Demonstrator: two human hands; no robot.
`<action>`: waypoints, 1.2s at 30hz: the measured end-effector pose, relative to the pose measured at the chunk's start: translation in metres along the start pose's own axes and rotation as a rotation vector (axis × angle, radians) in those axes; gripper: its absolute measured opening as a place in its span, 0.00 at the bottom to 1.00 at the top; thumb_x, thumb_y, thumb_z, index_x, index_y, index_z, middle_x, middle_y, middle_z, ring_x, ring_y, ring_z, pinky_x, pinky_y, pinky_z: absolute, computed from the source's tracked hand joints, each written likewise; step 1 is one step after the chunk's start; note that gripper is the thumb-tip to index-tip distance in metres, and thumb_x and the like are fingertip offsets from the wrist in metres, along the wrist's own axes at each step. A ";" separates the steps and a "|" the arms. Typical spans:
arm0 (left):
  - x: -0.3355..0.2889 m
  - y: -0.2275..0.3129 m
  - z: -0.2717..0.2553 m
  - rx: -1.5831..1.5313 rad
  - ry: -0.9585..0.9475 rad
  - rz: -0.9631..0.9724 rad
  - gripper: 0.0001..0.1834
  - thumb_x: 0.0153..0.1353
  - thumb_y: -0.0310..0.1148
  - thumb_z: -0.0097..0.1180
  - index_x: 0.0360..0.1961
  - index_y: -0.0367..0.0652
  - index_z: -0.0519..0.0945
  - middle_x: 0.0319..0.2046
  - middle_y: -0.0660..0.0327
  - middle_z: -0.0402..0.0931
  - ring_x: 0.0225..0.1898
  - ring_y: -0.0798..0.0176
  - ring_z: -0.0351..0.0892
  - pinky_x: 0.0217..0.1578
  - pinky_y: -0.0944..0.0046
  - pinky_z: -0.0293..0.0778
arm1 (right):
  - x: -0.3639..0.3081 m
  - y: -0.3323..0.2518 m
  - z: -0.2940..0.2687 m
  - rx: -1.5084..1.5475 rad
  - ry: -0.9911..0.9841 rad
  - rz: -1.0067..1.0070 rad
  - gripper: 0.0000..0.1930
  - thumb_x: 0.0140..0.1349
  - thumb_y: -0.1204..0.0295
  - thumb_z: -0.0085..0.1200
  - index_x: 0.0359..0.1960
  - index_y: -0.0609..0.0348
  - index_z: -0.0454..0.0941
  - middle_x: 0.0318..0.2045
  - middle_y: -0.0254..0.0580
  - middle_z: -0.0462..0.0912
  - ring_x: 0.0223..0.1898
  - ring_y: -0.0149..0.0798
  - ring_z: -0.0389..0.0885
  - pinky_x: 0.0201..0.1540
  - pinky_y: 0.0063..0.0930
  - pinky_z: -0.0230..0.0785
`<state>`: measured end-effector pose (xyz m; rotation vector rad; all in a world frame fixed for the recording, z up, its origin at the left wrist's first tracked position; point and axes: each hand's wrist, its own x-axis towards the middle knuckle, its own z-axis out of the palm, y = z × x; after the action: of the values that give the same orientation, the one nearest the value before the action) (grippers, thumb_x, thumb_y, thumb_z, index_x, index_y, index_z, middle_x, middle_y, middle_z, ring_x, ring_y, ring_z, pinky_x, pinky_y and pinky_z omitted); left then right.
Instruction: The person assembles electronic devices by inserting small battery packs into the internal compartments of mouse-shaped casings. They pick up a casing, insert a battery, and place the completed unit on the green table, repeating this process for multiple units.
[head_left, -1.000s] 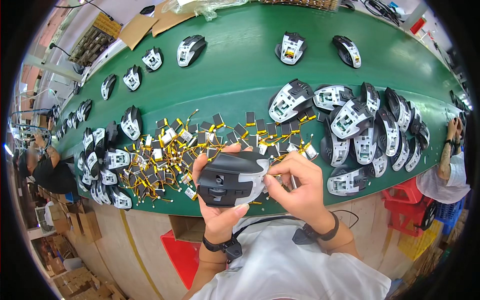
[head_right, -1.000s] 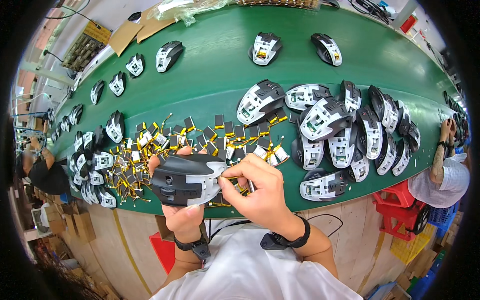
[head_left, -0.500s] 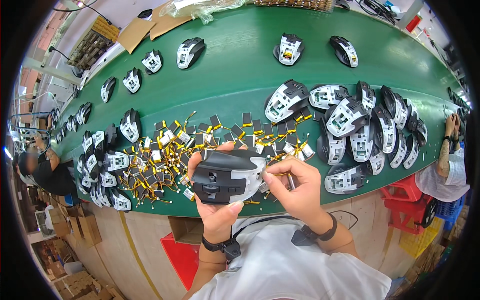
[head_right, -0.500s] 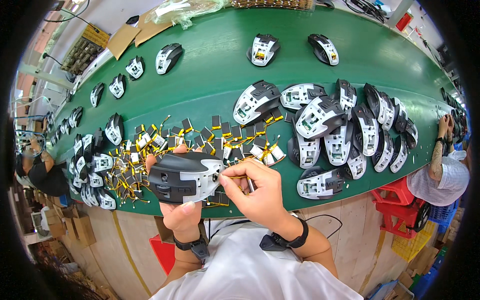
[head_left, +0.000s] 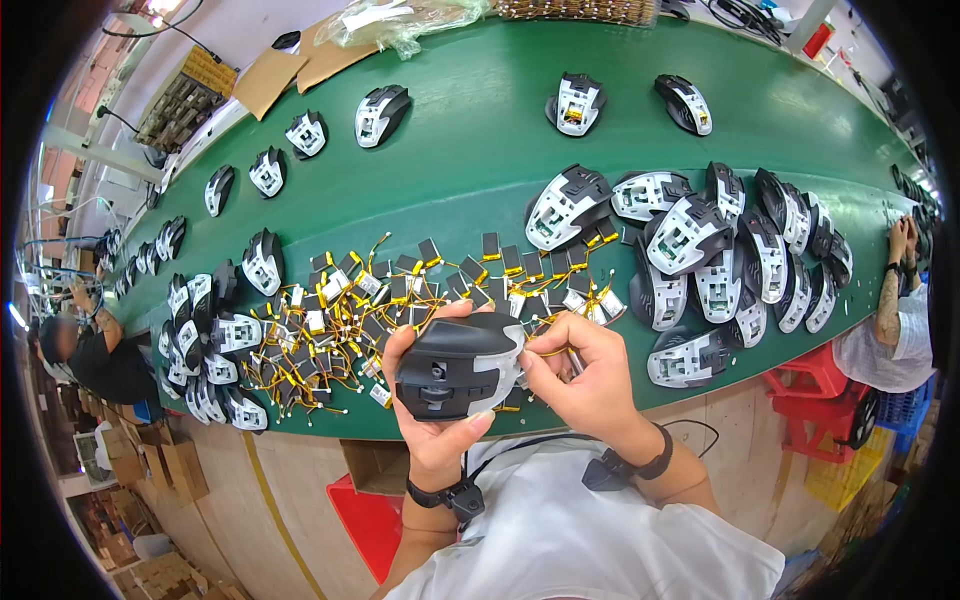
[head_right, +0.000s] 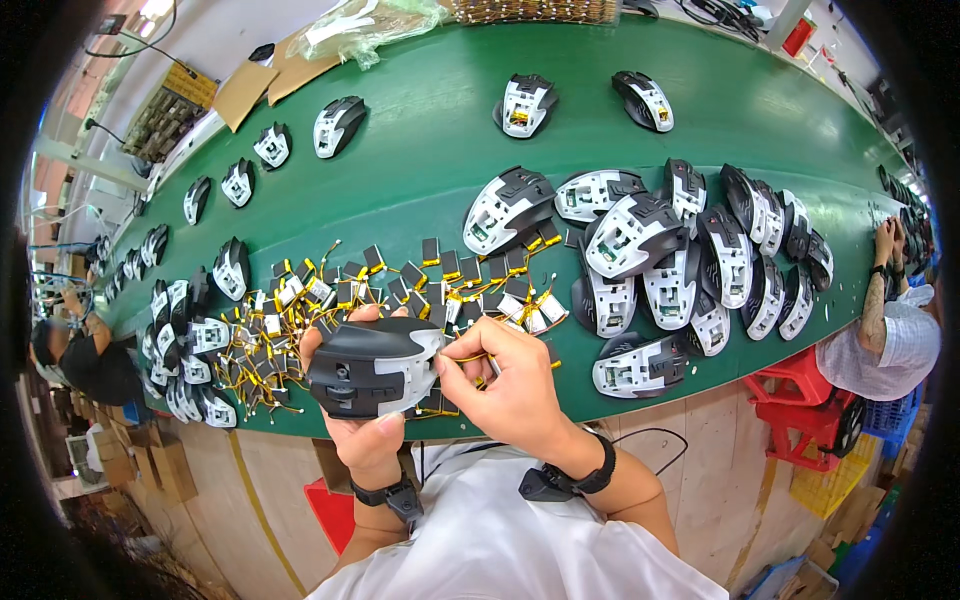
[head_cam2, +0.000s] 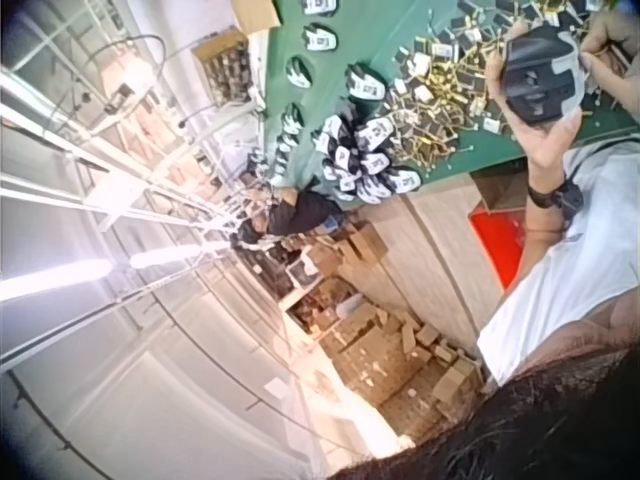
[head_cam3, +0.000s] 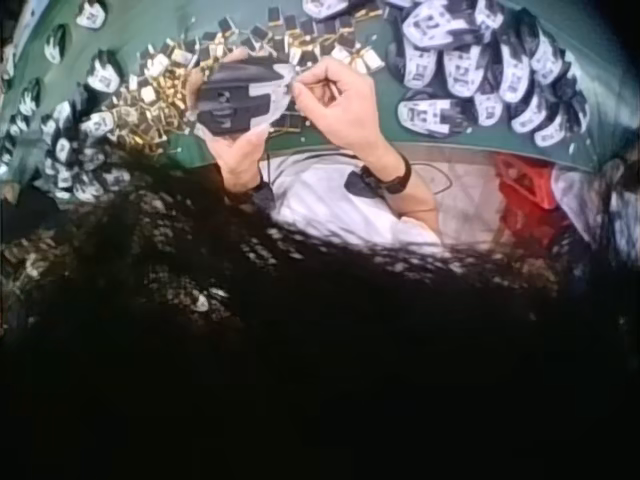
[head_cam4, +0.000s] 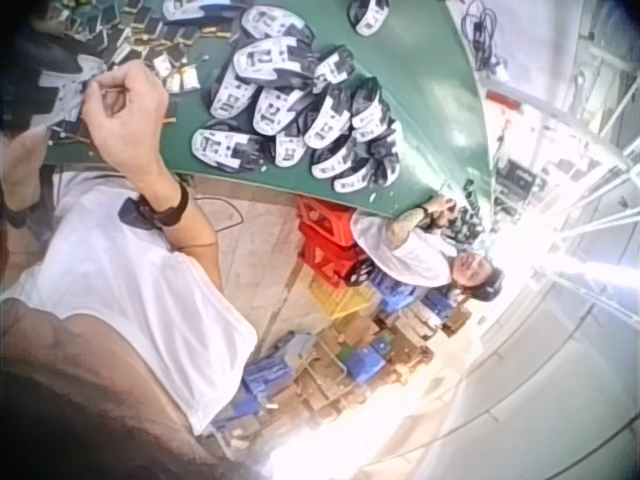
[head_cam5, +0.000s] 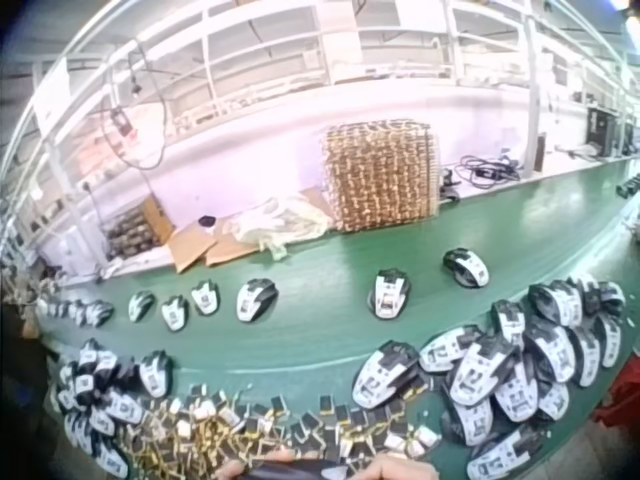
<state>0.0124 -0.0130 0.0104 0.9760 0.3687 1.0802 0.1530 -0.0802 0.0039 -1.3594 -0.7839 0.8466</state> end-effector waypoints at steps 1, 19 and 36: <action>0.000 0.000 0.001 0.004 -0.006 0.007 0.51 0.39 0.19 0.62 0.67 0.59 0.57 0.63 0.40 0.60 0.65 0.39 0.63 0.61 0.45 0.67 | 0.000 0.000 0.000 -0.018 -0.003 -0.015 0.06 0.52 0.79 0.63 0.25 0.61 0.77 0.19 0.31 0.74 0.19 0.22 0.66 0.21 0.20 0.58; 0.004 0.002 -0.002 -0.165 0.080 -0.072 0.51 0.37 0.22 0.61 0.67 0.57 0.56 0.62 0.42 0.63 0.63 0.38 0.66 0.62 0.42 0.66 | 0.010 0.003 -0.012 0.285 -0.238 0.226 0.12 0.62 0.74 0.60 0.45 0.64 0.81 0.32 0.32 0.81 0.32 0.20 0.74 0.33 0.16 0.67; -0.005 -0.004 0.002 0.086 0.027 0.032 0.49 0.46 0.25 0.65 0.68 0.55 0.53 0.63 0.40 0.61 0.64 0.38 0.65 0.61 0.44 0.66 | 0.001 0.005 -0.004 0.060 -0.196 0.113 0.12 0.64 0.76 0.54 0.47 0.69 0.78 0.35 0.39 0.84 0.34 0.25 0.78 0.40 0.23 0.72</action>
<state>0.0137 -0.0188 0.0075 1.0475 0.4261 1.1143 0.1569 -0.0813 -0.0016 -1.2898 -0.8314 1.0964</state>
